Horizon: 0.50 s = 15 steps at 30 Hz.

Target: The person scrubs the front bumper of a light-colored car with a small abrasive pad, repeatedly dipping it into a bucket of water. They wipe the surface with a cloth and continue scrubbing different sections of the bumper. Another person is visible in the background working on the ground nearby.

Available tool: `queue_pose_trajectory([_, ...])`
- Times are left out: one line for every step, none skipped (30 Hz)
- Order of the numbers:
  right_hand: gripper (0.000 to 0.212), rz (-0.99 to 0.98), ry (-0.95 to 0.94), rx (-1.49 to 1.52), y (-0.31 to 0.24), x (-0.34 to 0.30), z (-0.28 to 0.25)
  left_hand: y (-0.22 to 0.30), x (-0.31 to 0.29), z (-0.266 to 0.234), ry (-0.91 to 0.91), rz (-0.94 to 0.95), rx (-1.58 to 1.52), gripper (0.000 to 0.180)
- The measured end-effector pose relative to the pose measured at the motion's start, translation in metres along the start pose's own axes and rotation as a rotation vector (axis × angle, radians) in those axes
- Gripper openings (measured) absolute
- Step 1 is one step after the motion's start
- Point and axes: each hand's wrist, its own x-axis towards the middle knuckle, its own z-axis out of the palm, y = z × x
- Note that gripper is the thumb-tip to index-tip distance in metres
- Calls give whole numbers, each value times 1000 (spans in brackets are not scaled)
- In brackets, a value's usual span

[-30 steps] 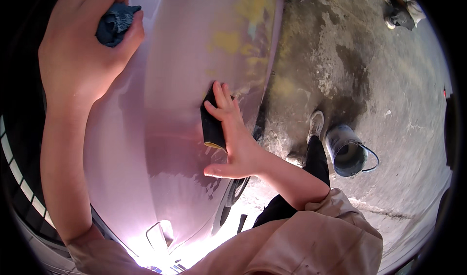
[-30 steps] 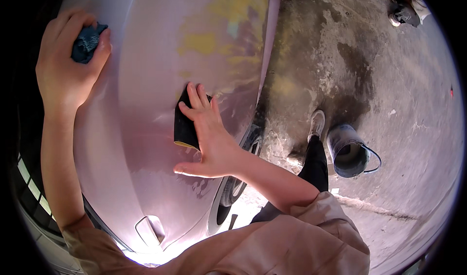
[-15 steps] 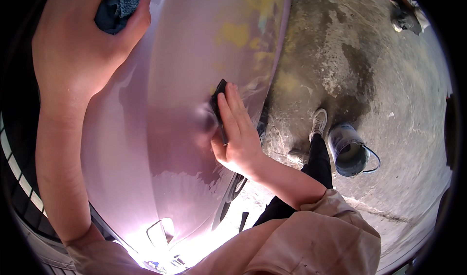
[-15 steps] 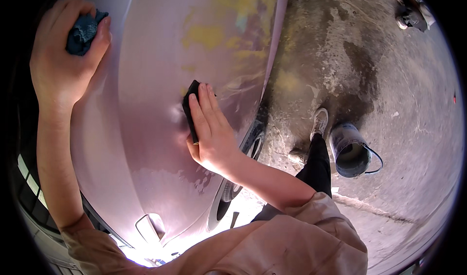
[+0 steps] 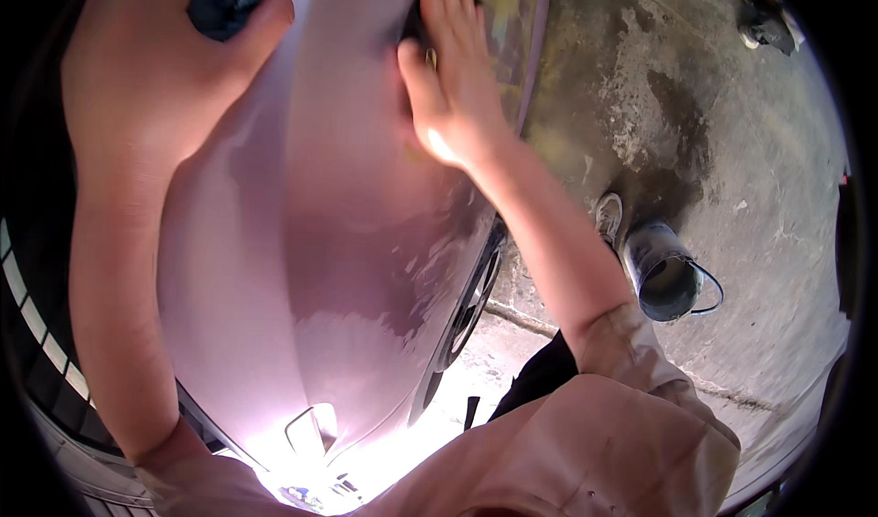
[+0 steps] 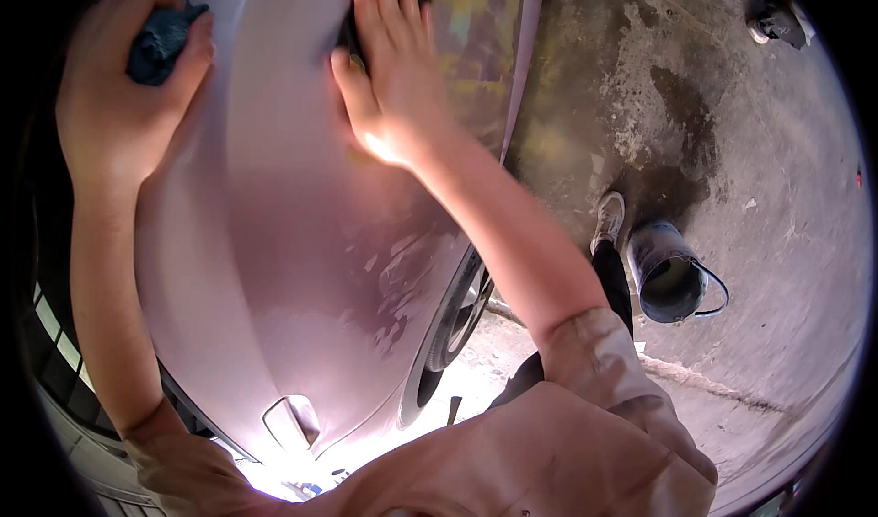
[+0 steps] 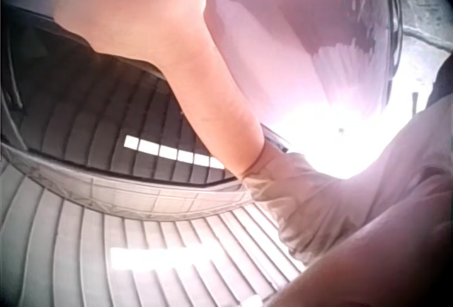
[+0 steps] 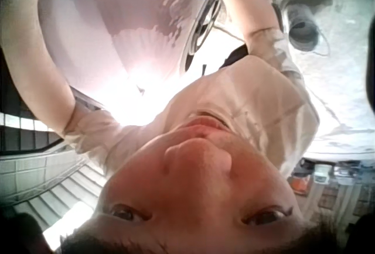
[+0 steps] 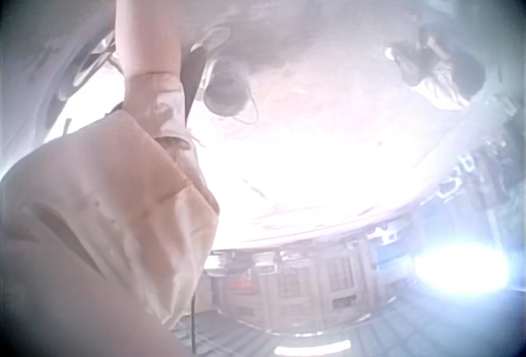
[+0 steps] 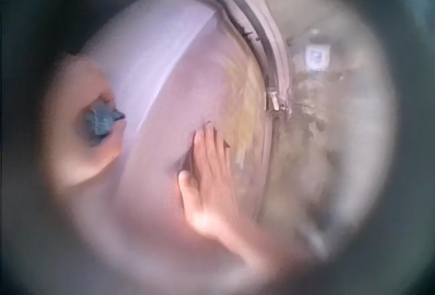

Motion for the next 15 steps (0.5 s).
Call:
queue_pose_trajectory([72, 161, -62, 95, -18, -4, -2, 5, 5, -19, -142, 11, 132, 26])
queue_pose_trajectory([73, 120, -71, 93, -37, -33, -3, 9, 14, -31, -255, 32, 259, 23])
queue_pose_trajectory([75, 179, -208, 98, -58, -62, -10, 13, 17, -28, -269, -26, 246, 23])
queue_pose_trajectory([74, 103, -147, 191, -71, -99, -4, 18, 21, -26, -289, -76, 230, 23])
queue_pose_trajectory([71, 37, -151, 148, -67, -98, -5, 21, 21, -27, -324, -131, 229, 23])
queue_pose_trajectory([68, -27, -152, 102, -62, -97, -7, 21, 23, -30, -303, -107, 243, 23])
queue_pose_trajectory([67, 18, -130, 71, -49, -76, -9, 20, 22, -27, -283, -71, 243, 23])
queue_pose_trajectory([66, 62, -112, 51, -27, -32, -14, 16, 20, -29, -272, -39, 250, 22])
queue_pose_trajectory([64, 103, -98, 24, -8, -3, -17, 15, 19, -28, -273, -56, 246, 22])
queue_pose_trajectory([64, 117, -47, 39, 1, 3, -14, 17, 17, -27, -281, -78, 238, 22])
queue_pose_trajectory([63, 132, 13, 52, 5, 12, -13, 18, 21, -29, -287, -93, 232, 22])
queue_pose_trajectory([62, 145, 72, 64, 5, 15, -13, 19, 23, -29, -283, -40, 231, 22])
queue_pose_trajectory([62, 273, -94, 110, -30, -4, -17, 14, 19, -32, -277, 0, 259, 21])
queue_pose_trajectory([61, 192, -70, 120, -51, -38, -11, 12, 23, -32, -253, 56, 269, 20])
queue_pose_trajectory([65, 120, -107, 238, -64, -74, -9, 21, 19, -30, -328, -107, 266, 22])
